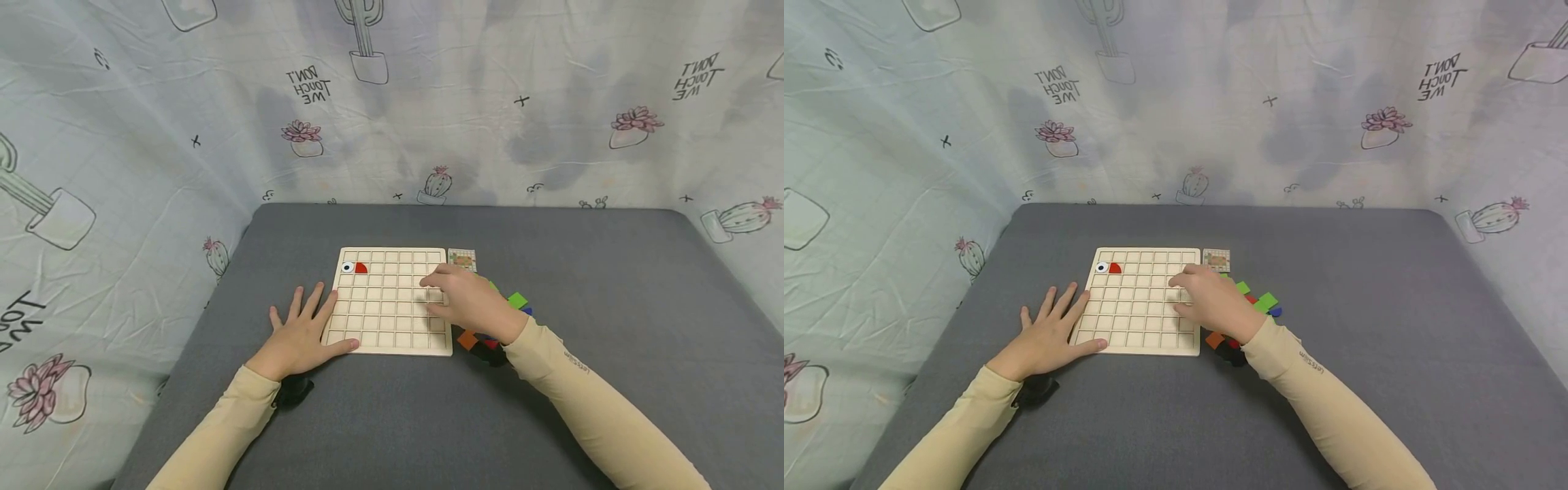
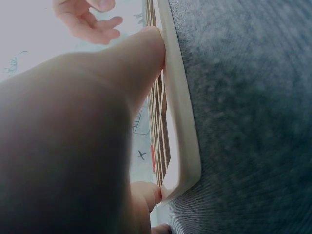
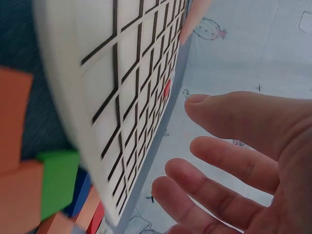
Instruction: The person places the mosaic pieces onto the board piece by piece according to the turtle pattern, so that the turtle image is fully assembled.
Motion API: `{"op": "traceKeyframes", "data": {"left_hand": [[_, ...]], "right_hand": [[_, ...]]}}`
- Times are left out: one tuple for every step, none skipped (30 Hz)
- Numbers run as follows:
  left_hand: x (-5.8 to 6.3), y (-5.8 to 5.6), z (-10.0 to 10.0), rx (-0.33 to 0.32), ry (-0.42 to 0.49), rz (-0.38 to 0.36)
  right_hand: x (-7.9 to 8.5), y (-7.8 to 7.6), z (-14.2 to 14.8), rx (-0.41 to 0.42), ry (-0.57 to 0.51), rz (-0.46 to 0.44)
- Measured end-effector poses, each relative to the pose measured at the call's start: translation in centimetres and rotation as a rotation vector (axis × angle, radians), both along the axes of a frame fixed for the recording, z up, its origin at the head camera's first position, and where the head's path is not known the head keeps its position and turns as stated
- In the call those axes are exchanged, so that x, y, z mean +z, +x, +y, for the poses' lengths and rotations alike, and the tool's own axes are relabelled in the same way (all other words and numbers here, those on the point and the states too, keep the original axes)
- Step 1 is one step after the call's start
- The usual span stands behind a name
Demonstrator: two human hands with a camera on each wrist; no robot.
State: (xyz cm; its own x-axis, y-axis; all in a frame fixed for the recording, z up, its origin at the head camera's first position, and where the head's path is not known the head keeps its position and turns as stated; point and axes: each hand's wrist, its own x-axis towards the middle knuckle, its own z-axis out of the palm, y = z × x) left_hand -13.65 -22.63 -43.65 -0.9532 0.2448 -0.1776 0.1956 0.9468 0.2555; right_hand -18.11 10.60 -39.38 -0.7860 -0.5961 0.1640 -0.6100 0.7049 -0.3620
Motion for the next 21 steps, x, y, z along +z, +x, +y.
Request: {"op": "traceKeyframes", "data": {"left_hand": [[0.0, 0.0, 0.0, 0.000, 0.001, 0.000], [0.0, 0.0, 0.0, 0.000, 0.003, -0.001], [0.0, 0.0, 0.0, 0.001, 0.003, -0.001], [0.0, 0.0, 0.0, 0.001, 0.004, 0.000], [0.0, 0.0, 0.0, 0.001, 0.005, 0.001], [0.0, 0.0, 0.0, 0.001, 0.005, 0.001], [0.0, 0.1, 0.0, 0.001, 0.004, 0.002], [0.0, 0.0, 0.0, 0.001, 0.003, 0.003], [0.0, 0.0, 0.0, 0.001, 0.003, 0.003], [0.0, 0.0, 0.0, 0.001, 0.003, 0.004], [-0.1, 0.0, 0.0, 0.001, 0.002, 0.004], [-0.1, 0.0, 0.1, 0.001, 0.001, 0.004], [-0.1, 0.0, 0.1, 0.001, -0.001, 0.005], [-0.1, -0.1, 0.1, 0.001, -0.002, 0.005], [-0.1, -0.1, 0.1, 0.001, -0.002, 0.006], [-0.2, -0.1, 0.1, 0.001, -0.003, 0.006], [-0.2, -0.1, 0.1, 0.002, -0.001, 0.007], [-0.2, -0.1, 0.1, 0.002, 0.001, 0.009], [-0.2, -0.1, 0.1, 0.002, 0.002, 0.010], [-0.2, -0.1, 0.1, 0.002, 0.004, 0.011], [-0.2, 0.0, 0.1, 0.002, 0.003, 0.011]], "right_hand": [[0.0, 0.1, 0.2, -0.007, -0.006, 0.003], [0.0, 0.1, 0.5, -0.014, -0.010, 0.005], [0.0, 0.2, 0.7, -0.021, -0.014, 0.007], [0.0, 0.2, 1.0, -0.023, -0.016, 0.010], [0.0, 0.2, 1.2, -0.027, -0.015, 0.015], [-0.1, 0.1, 1.5, -0.030, -0.015, 0.017], [0.0, 0.1, 1.7, -0.036, -0.017, 0.015], [0.0, 0.0, 2.0, -0.040, -0.020, 0.015], [0.1, 0.0, 2.2, -0.047, -0.023, 0.016], [0.2, -0.1, 2.5, -0.056, -0.026, 0.015], [0.3, -0.2, 2.9, -0.065, -0.029, 0.009], [0.5, -0.3, 3.2, -0.077, -0.033, -0.001], [0.6, -0.4, 3.5, -0.086, -0.035, -0.005], [0.7, -0.6, 3.9, -0.093, -0.035, -0.007], [0.8, -0.7, 4.2, -0.103, -0.034, -0.010], [0.9, -0.8, 4.5, -0.111, -0.034, -0.015], [1.0, -0.9, 4.8, -0.118, -0.034, -0.021], [1.0, -1.0, 5.1, -0.125, -0.031, -0.022], [1.0, -1.2, 5.3, -0.130, -0.032, -0.023], [1.0, -1.3, 5.6, -0.137, -0.032, -0.027], [1.0, -1.4, 5.8, -0.144, -0.031, -0.030]]}}
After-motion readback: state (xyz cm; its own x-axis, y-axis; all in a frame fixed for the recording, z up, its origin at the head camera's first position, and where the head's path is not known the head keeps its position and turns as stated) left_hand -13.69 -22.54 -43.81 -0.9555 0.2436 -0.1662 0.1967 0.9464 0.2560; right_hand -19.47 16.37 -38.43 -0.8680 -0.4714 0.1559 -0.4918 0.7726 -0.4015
